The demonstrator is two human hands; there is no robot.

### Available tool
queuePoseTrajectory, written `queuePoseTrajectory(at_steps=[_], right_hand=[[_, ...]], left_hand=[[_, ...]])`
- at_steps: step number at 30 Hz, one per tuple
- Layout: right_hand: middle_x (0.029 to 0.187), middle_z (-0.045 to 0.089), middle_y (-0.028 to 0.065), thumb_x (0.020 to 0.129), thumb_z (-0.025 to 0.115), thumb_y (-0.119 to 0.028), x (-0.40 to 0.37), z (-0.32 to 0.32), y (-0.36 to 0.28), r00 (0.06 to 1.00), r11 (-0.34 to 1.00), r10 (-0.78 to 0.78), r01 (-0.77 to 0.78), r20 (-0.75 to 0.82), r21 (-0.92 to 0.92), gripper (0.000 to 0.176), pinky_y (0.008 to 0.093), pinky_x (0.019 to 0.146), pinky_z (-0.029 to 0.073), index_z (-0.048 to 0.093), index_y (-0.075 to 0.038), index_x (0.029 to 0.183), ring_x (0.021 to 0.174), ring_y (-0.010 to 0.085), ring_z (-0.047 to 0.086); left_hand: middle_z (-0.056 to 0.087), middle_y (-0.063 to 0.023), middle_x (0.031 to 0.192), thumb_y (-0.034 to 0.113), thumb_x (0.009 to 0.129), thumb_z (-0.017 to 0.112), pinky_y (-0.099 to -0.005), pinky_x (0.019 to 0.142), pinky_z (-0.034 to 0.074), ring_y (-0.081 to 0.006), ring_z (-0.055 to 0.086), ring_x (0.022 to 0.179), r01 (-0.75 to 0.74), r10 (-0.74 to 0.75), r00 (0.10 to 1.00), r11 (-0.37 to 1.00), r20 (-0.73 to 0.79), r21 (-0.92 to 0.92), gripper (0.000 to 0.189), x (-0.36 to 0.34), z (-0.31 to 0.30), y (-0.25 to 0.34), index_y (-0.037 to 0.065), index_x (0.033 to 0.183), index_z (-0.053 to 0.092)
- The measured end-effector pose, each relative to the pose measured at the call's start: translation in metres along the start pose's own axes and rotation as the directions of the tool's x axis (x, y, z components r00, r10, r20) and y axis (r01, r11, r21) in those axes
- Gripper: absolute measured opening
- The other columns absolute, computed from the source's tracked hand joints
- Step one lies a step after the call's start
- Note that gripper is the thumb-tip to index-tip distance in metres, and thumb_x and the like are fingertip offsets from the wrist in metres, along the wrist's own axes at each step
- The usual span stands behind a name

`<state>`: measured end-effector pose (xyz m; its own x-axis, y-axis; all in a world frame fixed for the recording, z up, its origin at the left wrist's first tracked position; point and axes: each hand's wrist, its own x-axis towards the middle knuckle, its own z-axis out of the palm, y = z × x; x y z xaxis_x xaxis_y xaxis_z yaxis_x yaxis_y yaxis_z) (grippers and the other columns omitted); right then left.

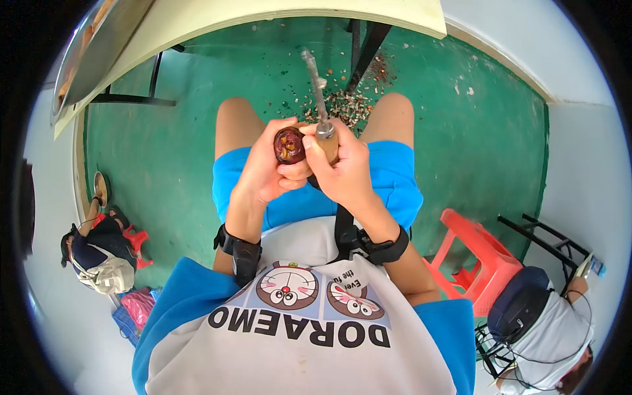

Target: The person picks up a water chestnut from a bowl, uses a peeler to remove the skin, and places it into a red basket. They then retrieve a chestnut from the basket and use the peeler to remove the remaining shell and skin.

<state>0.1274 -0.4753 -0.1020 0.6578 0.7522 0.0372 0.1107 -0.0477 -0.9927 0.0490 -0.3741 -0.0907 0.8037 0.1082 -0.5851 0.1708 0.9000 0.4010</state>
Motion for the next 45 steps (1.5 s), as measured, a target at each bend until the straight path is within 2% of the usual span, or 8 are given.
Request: queuePoseTrajectory(at_steps=[9, 12, 17, 19, 28, 35, 37, 45], right_hand=[[0.070, 0.056, 0.0003, 0.077, 0.059, -0.011, 0.004, -0.002, -0.024, 0.991, 0.945, 0.130, -0.132, 0.025, 0.299, 0.015, 0.0180, 0.053, 0.040, 0.055, -0.001, 0.087, 0.064, 0.0028, 0.048], [0.072, 0.055, 0.0009, 0.076, 0.060, -0.010, 0.006, 0.003, -0.017, 0.983, 0.974, 0.173, -0.162, -0.057, 0.159, 0.015, 0.0186, 0.053, 0.040, 0.054, -0.001, 0.086, 0.063, 0.0033, 0.049], [0.070, 0.054, 0.0012, 0.077, 0.058, -0.008, 0.007, 0.000, -0.008, 0.978, 0.950, 0.208, -0.201, -0.002, 0.239, 0.011, 0.0180, 0.054, 0.040, 0.053, -0.002, 0.084, 0.064, 0.0037, 0.050], [0.061, 0.049, -0.0009, 0.079, 0.056, -0.009, 0.007, -0.003, -0.011, 0.972, 0.919, 0.230, -0.233, 0.050, 0.318, 0.013, 0.0175, 0.036, 0.031, 0.051, -0.003, 0.088, 0.044, 0.0029, 0.043], [0.060, 0.047, -0.0020, 0.080, 0.056, -0.009, 0.009, -0.019, -0.016, 0.944, 0.945, 0.210, -0.263, 0.257, 0.195, 0.030, 0.0167, 0.033, 0.025, 0.048, 0.000, 0.107, 0.038, 0.0019, 0.035], [0.063, 0.049, -0.0011, 0.079, 0.058, -0.010, 0.005, -0.007, -0.010, 0.983, 0.974, 0.119, -0.143, 0.143, 0.174, 0.031, 0.0165, 0.033, 0.027, 0.047, 0.001, 0.106, 0.039, 0.0025, 0.038], [0.061, 0.049, -0.0002, 0.079, 0.058, -0.012, 0.007, -0.010, -0.014, 0.972, 0.961, 0.198, -0.218, 0.130, 0.170, 0.031, 0.0170, 0.033, 0.028, 0.046, 0.002, 0.104, 0.038, 0.0034, 0.038], [0.052, 0.046, 0.0013, 0.082, 0.056, -0.020, 0.004, -0.011, -0.008, 0.977, 0.959, 0.171, -0.195, 0.129, 0.206, 0.027, 0.0182, 0.031, 0.027, 0.047, 0.000, 0.097, 0.034, 0.0055, 0.037]], left_hand=[[0.032, 0.0036, 0.047, 0.044, 0.085, 0.036, -0.0192, 0.035, 0.017, -0.0050, 0.027, 0.039, -0.160, 0.169, 0.985, 0.973, -0.043, 0.169, 0.037, 0.001, 0.011, 0.001, 0.010, 0.080, 0.048], [0.031, 0.0032, 0.046, 0.044, 0.085, 0.035, -0.0205, 0.034, 0.016, -0.0054, 0.025, 0.038, -0.257, 0.290, 0.947, 0.942, -0.140, 0.218, 0.038, 0.005, 0.011, -0.005, 0.009, 0.076, 0.047], [0.030, 0.0027, 0.045, 0.042, 0.084, 0.036, -0.0213, 0.034, 0.015, -0.0058, 0.024, 0.036, -0.145, 0.149, 0.986, 0.988, -0.069, 0.058, 0.036, 0.006, 0.005, -0.005, 0.009, 0.073, 0.047], [0.030, 0.0023, 0.045, 0.043, 0.083, 0.036, -0.0219, 0.034, 0.015, -0.0061, 0.023, 0.036, -0.048, 0.049, 0.997, 0.999, 0.059, -0.010, 0.037, 0.007, 0.003, 0.001, 0.009, 0.070, 0.045], [0.028, 0.0029, 0.044, 0.053, 0.084, 0.029, -0.0216, 0.032, 0.010, -0.0049, 0.019, 0.033, -0.052, 0.046, 0.998, 0.964, 0.031, 0.262, 0.049, 0.007, 0.006, 0.007, 0.008, 0.083, 0.048], [0.036, 0.0027, 0.049, 0.059, 0.082, 0.028, -0.0191, 0.032, 0.013, -0.0039, 0.027, 0.037, -0.088, 0.144, 0.982, 0.920, -0.120, 0.382, 0.061, 0.006, 0.010, 0.002, 0.005, 0.098, 0.049], [0.038, 0.0018, 0.051, 0.056, 0.084, 0.029, -0.0187, 0.033, 0.014, -0.0036, 0.031, 0.040, -0.199, 0.150, 0.977, 0.894, 0.151, 0.402, 0.060, 0.006, 0.004, 0.004, 0.002, 0.102, 0.049], [0.037, 0.0012, 0.044, 0.042, 0.087, 0.033, -0.0203, 0.034, 0.013, -0.0034, 0.025, 0.036, -0.273, 0.234, 0.962, 0.813, 0.141, 0.514, 0.042, -0.002, 0.013, 0.003, 0.005, 0.079, 0.050]])
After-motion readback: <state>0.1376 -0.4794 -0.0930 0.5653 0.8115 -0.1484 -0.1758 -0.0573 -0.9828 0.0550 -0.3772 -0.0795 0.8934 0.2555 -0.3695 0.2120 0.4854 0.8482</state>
